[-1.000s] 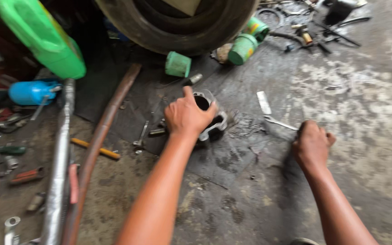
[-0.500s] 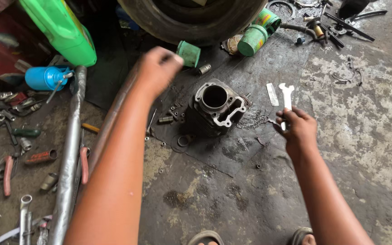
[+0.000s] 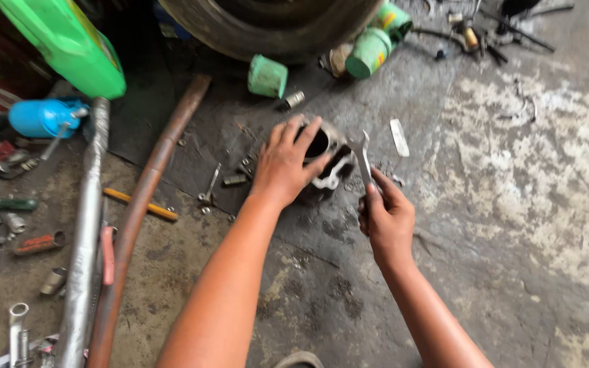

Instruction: The person uses a wrench to tighten bolts on a metallic engine cylinder block. They then flip the block over and use a screwdriver to adjust a component on the opposite side.

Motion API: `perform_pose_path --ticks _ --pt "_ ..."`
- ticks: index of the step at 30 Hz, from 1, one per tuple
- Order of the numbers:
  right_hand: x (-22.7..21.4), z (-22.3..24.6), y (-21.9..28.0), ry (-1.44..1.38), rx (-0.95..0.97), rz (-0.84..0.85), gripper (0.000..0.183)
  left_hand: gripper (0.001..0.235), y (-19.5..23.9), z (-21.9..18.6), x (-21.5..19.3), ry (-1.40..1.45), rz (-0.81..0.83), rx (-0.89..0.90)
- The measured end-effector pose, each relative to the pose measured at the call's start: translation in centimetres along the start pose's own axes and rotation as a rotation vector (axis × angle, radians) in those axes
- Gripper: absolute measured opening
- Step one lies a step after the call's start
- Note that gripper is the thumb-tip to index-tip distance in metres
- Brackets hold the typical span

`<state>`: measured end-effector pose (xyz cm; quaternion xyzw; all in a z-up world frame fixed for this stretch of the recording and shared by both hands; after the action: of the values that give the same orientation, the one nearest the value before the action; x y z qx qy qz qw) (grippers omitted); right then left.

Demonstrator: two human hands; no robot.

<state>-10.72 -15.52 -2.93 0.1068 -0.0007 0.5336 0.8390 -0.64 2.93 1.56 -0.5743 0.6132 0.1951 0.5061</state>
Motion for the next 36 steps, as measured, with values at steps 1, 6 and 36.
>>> perform_pose_path --ticks 1,6,36 --pt "0.1 -0.2 -0.1 0.022 0.003 0.006 0.041 0.071 -0.1 -0.3 0.6 -0.029 -0.034 -0.037" --pt "-0.4 0.8 -1.7 0.073 -0.137 0.002 0.038 0.068 -3.2 -2.5 2.9 0.010 -0.167 -0.222" --pt "1.0 0.4 0.6 -0.060 -0.207 -0.298 0.034 0.091 -2.6 1.6 6.9 0.308 0.043 -0.332"
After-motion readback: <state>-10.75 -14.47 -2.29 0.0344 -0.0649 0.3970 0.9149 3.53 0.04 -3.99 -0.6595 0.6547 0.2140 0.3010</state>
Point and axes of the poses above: each hand's wrist, its own y-axis away from the middle knuckle, its own x-axis out of the palm, z = x × y, the point moved 5 cm from there along -y, towards the middle knuckle, and after that the axes turned 5 degrees about -z, right-handed, at the moved point
